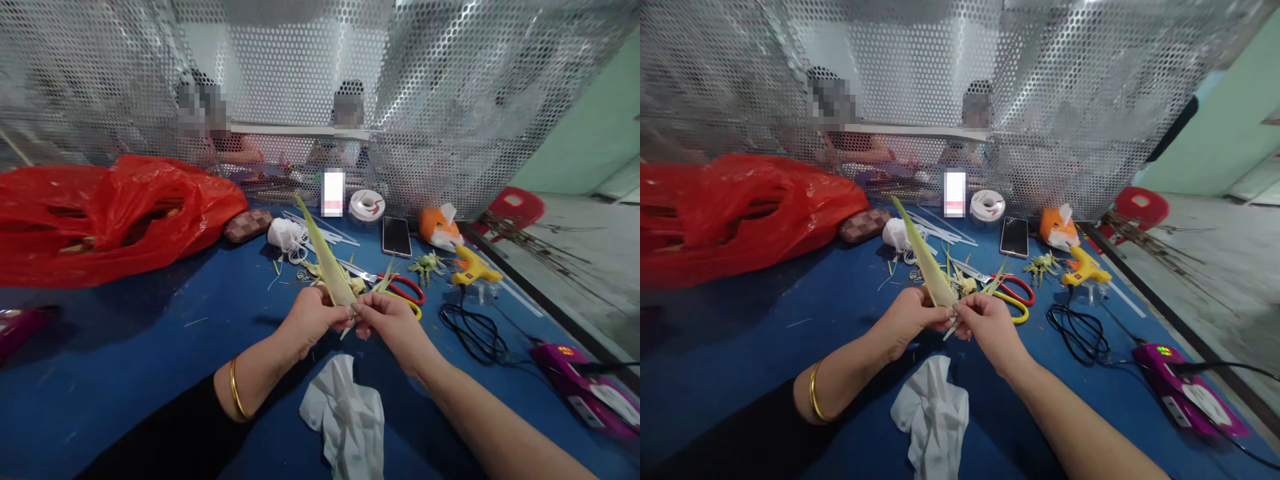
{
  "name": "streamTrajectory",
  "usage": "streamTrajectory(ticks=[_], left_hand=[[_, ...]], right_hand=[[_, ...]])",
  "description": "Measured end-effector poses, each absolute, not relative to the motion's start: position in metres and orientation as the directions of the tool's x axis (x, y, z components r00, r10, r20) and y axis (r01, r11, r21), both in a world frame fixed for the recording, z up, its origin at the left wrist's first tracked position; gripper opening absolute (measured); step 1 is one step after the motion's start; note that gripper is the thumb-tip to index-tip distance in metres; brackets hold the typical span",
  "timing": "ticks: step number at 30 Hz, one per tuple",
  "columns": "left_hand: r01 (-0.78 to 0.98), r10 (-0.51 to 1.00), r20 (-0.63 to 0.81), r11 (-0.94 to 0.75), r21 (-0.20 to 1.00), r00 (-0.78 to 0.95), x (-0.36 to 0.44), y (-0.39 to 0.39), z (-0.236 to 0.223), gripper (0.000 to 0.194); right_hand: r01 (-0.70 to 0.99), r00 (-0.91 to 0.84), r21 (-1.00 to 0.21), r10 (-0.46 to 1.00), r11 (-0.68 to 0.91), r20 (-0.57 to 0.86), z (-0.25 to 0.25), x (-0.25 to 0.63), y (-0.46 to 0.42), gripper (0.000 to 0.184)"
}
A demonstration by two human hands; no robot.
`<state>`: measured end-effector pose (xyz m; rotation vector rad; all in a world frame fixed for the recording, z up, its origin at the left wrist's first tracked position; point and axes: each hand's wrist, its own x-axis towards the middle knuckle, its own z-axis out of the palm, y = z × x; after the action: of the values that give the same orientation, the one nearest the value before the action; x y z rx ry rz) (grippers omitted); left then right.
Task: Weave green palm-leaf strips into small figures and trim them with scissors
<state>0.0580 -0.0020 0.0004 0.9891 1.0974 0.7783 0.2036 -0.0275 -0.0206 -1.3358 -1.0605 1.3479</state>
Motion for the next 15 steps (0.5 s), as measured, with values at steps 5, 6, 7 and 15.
streamTrajectory(ticks=[5, 6, 7, 15], left_hand=[[-0.020, 0.884, -0.342, 0.367, 0.930, 0.319, 0.0560, 0.0003, -0.0045, 0.014], [-0.018, 0.879, -0.344, 0.370, 0.929, 0.331, 0.0556, 0.0007, -0.0050, 0.014], [-0.015, 0.873, -0.346, 0.374, 0.927, 0.344, 0.0551, 0.0010, -0.0051, 0.015], [0.022, 0.864, -0.363, 0.380, 0.925, 0.348, 0.0566, 0.0003, -0.0012, 0.017]], right_hand=[[-0.066, 0.011, -0.977, 0.979, -0.201, -0.202, -0.0208, 0.2040, -0.0280, 0.038], [-0.074, -0.001, -0.975, 0.978, -0.209, -0.209, -0.0202, 0.2041, -0.0282, 0.038], [-0.084, -0.013, -0.972, 0.975, -0.221, -0.220, -0.0196, 0.2044, -0.0284, 0.038], [-0.096, -0.069, -0.952, 0.956, -0.291, -0.285, -0.0207, 0.2060, -0.0273, 0.037]])
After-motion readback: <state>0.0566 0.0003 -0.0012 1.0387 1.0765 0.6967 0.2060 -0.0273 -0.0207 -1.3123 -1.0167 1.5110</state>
